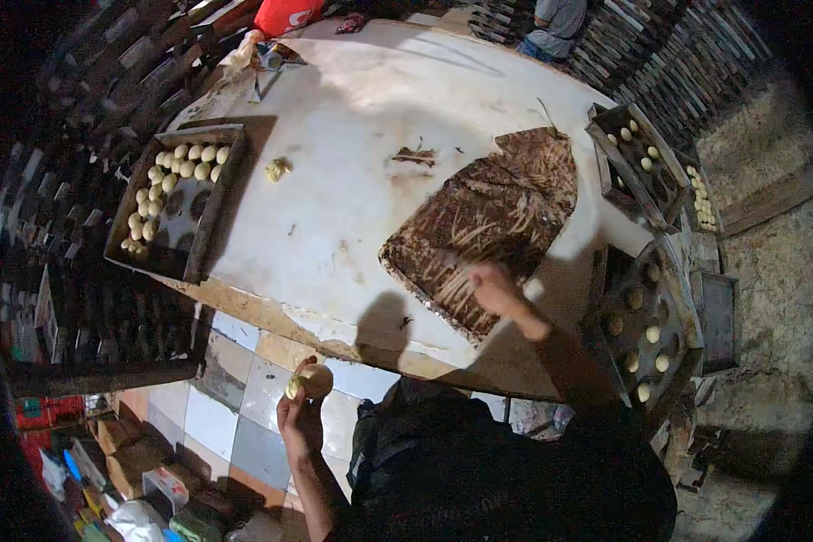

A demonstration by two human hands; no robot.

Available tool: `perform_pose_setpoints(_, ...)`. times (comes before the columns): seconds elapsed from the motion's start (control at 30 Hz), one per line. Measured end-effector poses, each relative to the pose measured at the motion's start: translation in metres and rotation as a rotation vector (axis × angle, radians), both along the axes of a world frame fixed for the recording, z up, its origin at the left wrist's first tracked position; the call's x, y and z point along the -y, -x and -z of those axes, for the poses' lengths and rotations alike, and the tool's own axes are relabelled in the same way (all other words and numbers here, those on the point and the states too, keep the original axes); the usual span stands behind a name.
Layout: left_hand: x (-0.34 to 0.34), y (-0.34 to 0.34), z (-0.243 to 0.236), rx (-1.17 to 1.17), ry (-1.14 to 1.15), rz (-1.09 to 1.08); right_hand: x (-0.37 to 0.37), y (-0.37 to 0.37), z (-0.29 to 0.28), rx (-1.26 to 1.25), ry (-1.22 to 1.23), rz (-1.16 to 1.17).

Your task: Preparing and portioning dough at a bakery work table.

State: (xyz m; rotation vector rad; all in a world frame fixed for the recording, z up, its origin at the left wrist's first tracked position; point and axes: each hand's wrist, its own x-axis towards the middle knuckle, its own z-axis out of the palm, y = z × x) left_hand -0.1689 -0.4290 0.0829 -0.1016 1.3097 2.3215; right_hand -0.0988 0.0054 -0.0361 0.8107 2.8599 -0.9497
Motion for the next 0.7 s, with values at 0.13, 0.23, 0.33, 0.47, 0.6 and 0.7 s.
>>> perform_pose_setpoints(0.13, 0.013, -0.002, 0.004, -0.018, -0.023, -0.028, -0.025, 0.021, -0.022, 0.037, 0.33, 0.363)
perform_pose_setpoints(0.23, 0.022, -0.004, 0.014, -0.031, 0.002, -0.011, 0.041, 0.017, -0.007, 0.029, -0.31, -0.198)
perform_pose_setpoints(0.33, 0.023, -0.006, 0.004, 0.007, -0.007, -0.062, 0.017, 0.028, -0.027, -0.031, 0.096, -0.14)
perform_pose_setpoints(0.47, 0.028, -0.007, 0.002, -0.03, 0.015, -0.05, -0.017, 0.036, -0.018, -0.099, 0.157, 0.159)
perform_pose_setpoints(0.6, 0.035, -0.013, 0.003, -0.017, 0.009, -0.083, 0.065, 0.045, -0.05, 0.061, -0.039, -0.09)
perform_pose_setpoints(0.7, 0.031, -0.015, -0.004, -0.022, 0.021, -0.085, 0.006, 0.044, -0.025, 0.056, 0.267, 0.196)
